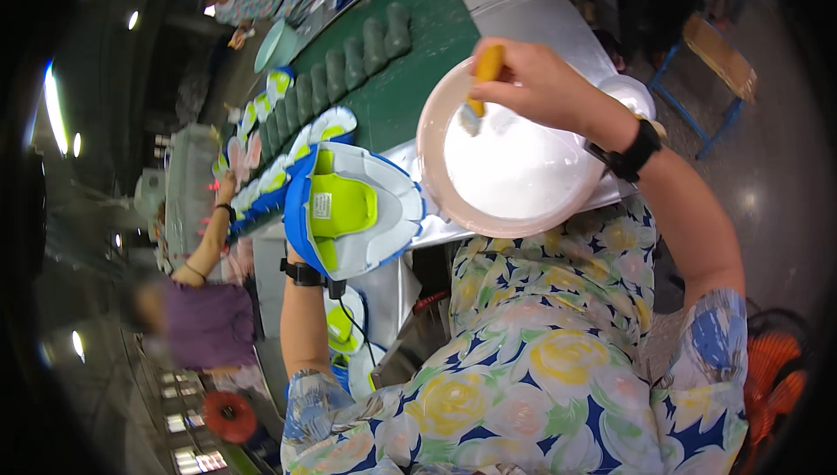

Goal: Applying white adhesive paste inside shoe uppers using a paintbrush along an assembly line.

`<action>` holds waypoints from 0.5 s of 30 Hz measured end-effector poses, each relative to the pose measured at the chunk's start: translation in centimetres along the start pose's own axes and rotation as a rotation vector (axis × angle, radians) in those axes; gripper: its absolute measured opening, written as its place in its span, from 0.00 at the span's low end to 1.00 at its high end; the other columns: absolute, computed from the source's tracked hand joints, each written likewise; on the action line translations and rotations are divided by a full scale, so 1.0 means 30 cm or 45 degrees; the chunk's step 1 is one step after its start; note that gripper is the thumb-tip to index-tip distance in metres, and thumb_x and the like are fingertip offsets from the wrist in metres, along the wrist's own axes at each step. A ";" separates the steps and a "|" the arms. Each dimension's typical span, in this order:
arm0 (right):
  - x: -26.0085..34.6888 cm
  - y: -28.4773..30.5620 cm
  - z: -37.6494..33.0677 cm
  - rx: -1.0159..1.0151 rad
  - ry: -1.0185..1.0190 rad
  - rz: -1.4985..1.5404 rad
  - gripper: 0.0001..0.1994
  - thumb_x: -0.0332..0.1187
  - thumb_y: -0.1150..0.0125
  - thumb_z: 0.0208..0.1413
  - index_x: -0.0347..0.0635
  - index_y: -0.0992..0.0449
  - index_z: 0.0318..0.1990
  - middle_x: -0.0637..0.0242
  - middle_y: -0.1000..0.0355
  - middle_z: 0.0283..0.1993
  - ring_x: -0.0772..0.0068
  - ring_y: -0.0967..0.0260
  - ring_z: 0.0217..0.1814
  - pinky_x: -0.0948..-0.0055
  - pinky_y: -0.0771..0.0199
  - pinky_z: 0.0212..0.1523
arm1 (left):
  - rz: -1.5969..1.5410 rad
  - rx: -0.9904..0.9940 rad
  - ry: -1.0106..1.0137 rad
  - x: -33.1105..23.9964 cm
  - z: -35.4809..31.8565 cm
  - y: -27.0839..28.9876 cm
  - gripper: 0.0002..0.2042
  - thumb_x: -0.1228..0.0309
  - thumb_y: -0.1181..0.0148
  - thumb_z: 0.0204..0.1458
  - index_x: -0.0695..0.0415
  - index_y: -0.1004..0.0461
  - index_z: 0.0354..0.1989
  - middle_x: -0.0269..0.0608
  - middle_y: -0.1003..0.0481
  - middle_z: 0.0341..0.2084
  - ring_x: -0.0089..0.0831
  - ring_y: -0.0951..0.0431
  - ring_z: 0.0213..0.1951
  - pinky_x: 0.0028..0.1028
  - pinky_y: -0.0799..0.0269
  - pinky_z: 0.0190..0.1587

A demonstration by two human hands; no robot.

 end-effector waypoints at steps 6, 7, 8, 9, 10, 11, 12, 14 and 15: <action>0.187 0.015 0.040 0.006 0.196 0.076 0.11 0.35 0.36 0.56 0.38 0.26 0.42 0.60 0.24 0.37 0.68 0.25 0.39 0.73 0.24 0.41 | -0.229 0.229 0.129 0.108 0.148 -0.135 0.22 0.56 0.52 0.65 0.55 0.34 0.63 0.38 0.26 0.52 0.34 0.23 0.49 0.35 0.26 0.54; 0.190 0.018 0.040 0.007 0.213 0.078 0.11 0.35 0.35 0.56 0.39 0.26 0.41 0.59 0.24 0.36 0.67 0.24 0.38 0.72 0.24 0.40 | -0.294 0.259 0.125 0.099 0.165 -0.170 0.22 0.56 0.52 0.66 0.55 0.34 0.63 0.39 0.26 0.52 0.35 0.23 0.50 0.36 0.26 0.55; 0.191 0.018 0.036 0.017 0.232 0.083 0.11 0.36 0.35 0.56 0.39 0.26 0.40 0.59 0.24 0.36 0.67 0.24 0.38 0.72 0.24 0.39 | -0.362 0.279 0.121 0.093 0.175 -0.200 0.23 0.55 0.53 0.66 0.55 0.34 0.63 0.39 0.26 0.53 0.36 0.23 0.50 0.36 0.26 0.55; 0.181 0.029 0.024 0.010 0.232 0.082 0.11 0.36 0.35 0.56 0.39 0.26 0.40 0.59 0.24 0.36 0.67 0.24 0.38 0.72 0.24 0.39 | -0.430 0.296 0.115 0.086 0.180 -0.226 0.23 0.55 0.53 0.66 0.55 0.34 0.63 0.40 0.26 0.53 0.36 0.23 0.51 0.37 0.26 0.55; 0.166 0.057 0.008 -0.065 0.226 0.027 0.12 0.36 0.34 0.54 0.38 0.26 0.39 0.59 0.24 0.32 0.66 0.24 0.34 0.72 0.26 0.36 | -0.499 0.308 0.108 0.078 0.182 -0.251 0.23 0.55 0.54 0.66 0.54 0.34 0.63 0.41 0.26 0.53 0.37 0.23 0.51 0.38 0.26 0.56; 0.157 0.081 -0.004 -0.137 0.220 -0.027 0.13 0.36 0.33 0.52 0.38 0.27 0.38 0.59 0.24 0.28 0.65 0.25 0.30 0.71 0.28 0.32 | -0.569 0.318 0.102 0.074 0.182 -0.271 0.23 0.54 0.54 0.66 0.54 0.35 0.63 0.41 0.26 0.54 0.38 0.23 0.51 0.38 0.26 0.56; 0.150 0.085 -0.015 -0.136 0.221 -0.025 0.13 0.36 0.33 0.52 0.38 0.27 0.38 0.59 0.24 0.28 0.65 0.25 0.30 0.71 0.28 0.32 | -0.640 0.325 0.095 0.067 0.178 -0.291 0.23 0.54 0.54 0.66 0.54 0.35 0.64 0.42 0.26 0.54 0.38 0.23 0.52 0.39 0.26 0.56; 0.100 0.097 -0.044 -0.166 -0.009 -0.037 0.12 0.35 0.33 0.56 0.37 0.27 0.40 0.59 0.24 0.33 0.72 0.23 0.35 0.76 0.24 0.36 | -0.568 0.294 -0.058 0.011 0.136 -0.333 0.24 0.52 0.56 0.66 0.54 0.36 0.64 0.44 0.27 0.55 0.40 0.24 0.53 0.41 0.27 0.57; 0.094 0.078 -0.052 -0.164 -0.010 -0.032 0.12 0.35 0.33 0.56 0.37 0.27 0.40 0.59 0.24 0.33 0.72 0.23 0.35 0.76 0.24 0.36 | -0.497 0.260 -0.208 -0.031 0.114 -0.344 0.25 0.51 0.57 0.66 0.53 0.36 0.64 0.45 0.27 0.56 0.42 0.24 0.54 0.43 0.27 0.58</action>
Point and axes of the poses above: each hand's wrist, its own z-axis towards the middle knuckle, its own y-axis out of the back of the hand, x = y × z, the point moved 9 cm from there along z, towards the middle knuckle
